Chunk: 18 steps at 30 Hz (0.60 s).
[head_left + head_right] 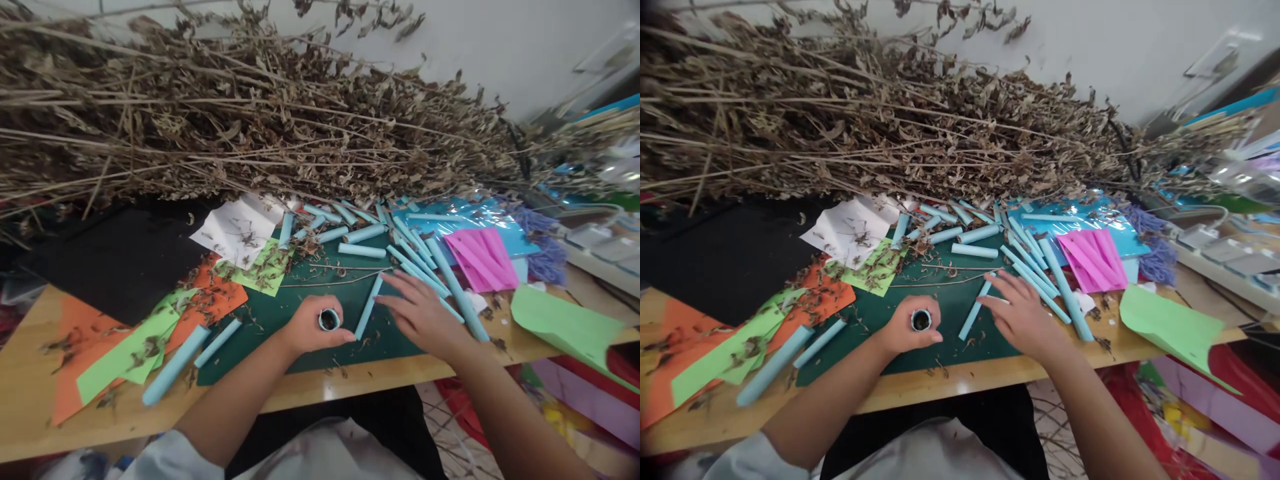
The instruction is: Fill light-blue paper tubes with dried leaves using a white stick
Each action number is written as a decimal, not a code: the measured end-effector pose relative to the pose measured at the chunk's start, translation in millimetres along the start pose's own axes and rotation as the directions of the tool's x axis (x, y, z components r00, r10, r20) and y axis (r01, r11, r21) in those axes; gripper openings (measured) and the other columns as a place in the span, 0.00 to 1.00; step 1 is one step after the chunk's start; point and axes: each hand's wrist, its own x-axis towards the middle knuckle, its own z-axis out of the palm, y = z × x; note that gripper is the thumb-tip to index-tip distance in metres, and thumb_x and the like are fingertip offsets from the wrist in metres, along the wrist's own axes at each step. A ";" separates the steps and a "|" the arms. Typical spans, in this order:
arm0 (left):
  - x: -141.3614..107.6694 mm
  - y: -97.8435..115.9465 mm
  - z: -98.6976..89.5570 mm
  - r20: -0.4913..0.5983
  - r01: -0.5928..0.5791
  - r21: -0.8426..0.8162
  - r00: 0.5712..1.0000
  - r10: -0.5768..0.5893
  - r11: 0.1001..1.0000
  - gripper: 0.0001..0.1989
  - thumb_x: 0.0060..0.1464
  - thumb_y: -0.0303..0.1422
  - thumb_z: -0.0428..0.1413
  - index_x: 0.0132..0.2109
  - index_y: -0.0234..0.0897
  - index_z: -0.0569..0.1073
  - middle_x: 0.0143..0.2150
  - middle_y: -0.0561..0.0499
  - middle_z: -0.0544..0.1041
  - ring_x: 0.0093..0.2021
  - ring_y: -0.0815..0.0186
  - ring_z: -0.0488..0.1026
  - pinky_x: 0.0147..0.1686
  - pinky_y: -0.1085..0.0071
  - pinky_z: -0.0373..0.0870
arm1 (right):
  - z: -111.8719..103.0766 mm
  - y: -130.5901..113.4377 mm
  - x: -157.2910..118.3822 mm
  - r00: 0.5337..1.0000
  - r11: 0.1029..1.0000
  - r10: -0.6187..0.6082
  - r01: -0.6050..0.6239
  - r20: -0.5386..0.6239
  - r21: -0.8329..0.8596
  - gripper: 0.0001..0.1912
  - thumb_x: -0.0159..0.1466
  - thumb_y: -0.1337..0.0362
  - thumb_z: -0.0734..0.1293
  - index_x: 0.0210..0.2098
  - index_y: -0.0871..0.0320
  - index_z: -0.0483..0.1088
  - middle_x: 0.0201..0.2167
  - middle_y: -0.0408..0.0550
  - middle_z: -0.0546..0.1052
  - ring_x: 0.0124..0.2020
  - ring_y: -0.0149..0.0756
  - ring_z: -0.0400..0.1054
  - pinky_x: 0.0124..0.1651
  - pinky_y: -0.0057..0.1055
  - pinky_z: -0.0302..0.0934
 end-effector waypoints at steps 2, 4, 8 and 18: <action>-1.0 -2.7 3.3 0.013 -0.041 0.011 0.999 0.040 0.999 0.21 0.38 0.47 0.55 0.20 0.33 0.62 0.18 0.53 0.64 0.19 0.74 0.58 0.20 0.76 0.55 | 12.7 3.3 -7.9 0.999 0.999 -0.040 0.040 0.022 0.003 0.15 0.57 0.71 0.57 0.42 0.54 0.64 0.52 0.49 0.60 0.55 0.45 0.49 0.52 0.46 0.50; -1.5 -3.7 4.8 0.028 -0.069 0.023 0.997 0.069 0.997 0.22 0.37 0.51 0.54 0.20 0.33 0.62 0.17 0.53 0.64 0.19 0.74 0.58 0.20 0.76 0.55 | 19.7 5.4 -11.4 0.997 0.997 0.070 -0.071 -0.042 -0.014 0.12 0.58 0.65 0.58 0.42 0.56 0.64 0.49 0.51 0.63 0.51 0.45 0.54 0.49 0.45 0.53; -1.0 -2.9 2.3 0.080 -0.112 0.029 0.991 0.109 0.993 0.25 0.36 0.54 0.52 0.20 0.34 0.62 0.16 0.53 0.64 0.19 0.73 0.59 0.20 0.75 0.56 | 30.6 8.3 -8.2 0.953 0.953 0.298 -0.294 0.056 -0.070 0.10 0.56 0.59 0.61 0.36 0.55 0.66 0.49 0.53 0.62 0.49 0.53 0.55 0.43 0.52 0.52; -1.8 -4.0 -4.3 0.200 -0.022 -0.024 0.979 0.027 0.999 0.14 0.38 0.38 0.56 0.21 0.33 0.62 0.18 0.55 0.62 0.19 0.75 0.57 0.19 0.78 0.54 | -23.4 -27.4 28.3 0.824 0.584 0.518 -0.144 -0.230 0.799 0.05 0.57 0.63 0.61 0.31 0.53 0.57 0.25 0.42 0.64 0.26 0.32 0.60 0.30 0.32 0.57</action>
